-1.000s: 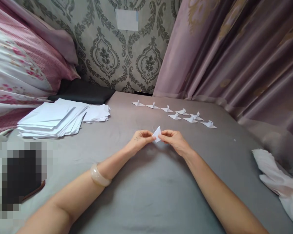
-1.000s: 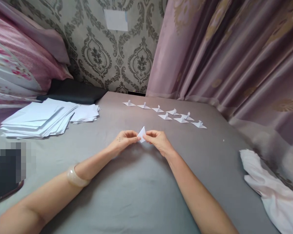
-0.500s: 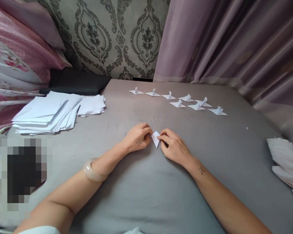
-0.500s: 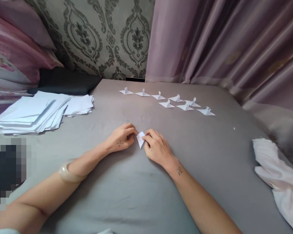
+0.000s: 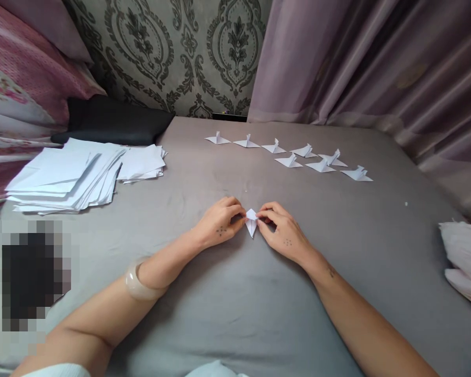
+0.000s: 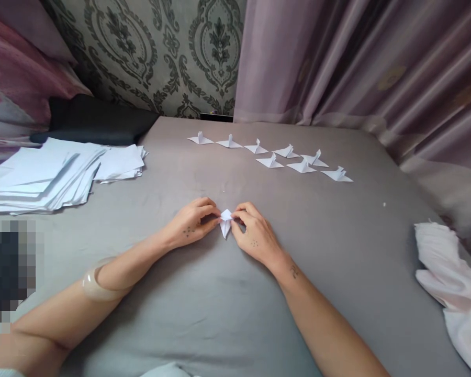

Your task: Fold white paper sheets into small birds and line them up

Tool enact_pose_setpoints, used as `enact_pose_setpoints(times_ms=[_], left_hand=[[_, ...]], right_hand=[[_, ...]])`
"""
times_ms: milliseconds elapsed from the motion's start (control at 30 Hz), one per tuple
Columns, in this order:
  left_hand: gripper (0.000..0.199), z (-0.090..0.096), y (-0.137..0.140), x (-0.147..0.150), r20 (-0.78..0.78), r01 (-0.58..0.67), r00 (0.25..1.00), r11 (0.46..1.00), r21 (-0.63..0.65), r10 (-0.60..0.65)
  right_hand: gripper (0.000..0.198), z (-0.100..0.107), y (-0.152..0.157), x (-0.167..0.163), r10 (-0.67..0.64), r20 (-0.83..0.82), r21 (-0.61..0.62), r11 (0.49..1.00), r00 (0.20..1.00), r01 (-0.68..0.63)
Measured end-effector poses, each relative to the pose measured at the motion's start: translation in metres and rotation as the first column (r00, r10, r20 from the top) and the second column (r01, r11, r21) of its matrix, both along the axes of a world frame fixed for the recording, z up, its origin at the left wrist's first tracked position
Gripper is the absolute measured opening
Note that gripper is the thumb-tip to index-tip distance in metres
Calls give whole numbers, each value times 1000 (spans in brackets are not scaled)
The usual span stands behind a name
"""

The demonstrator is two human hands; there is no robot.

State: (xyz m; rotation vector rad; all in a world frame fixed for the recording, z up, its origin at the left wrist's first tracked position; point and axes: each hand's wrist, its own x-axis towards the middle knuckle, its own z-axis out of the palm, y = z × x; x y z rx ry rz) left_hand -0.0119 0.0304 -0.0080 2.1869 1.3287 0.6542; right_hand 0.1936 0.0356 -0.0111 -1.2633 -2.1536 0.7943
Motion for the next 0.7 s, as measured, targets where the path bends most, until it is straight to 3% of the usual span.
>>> enact_pose_setpoints(times_ms=[167, 333, 700], left_hand=[[20, -7, 2, 4, 58, -85, 995, 995, -47, 87], [18, -11, 4, 7, 60, -149, 987, 988, -47, 151], [17, -13, 6, 10, 10, -181, 983, 982, -54, 181]], right_hand=[[19, -2, 5, -2, -74, -21, -71, 995, 997, 72], [18, -6, 8, -6, -131, -19, -56, 990, 991, 130], [18, -6, 11, -11, -193, -15, -68, 979, 981, 192]])
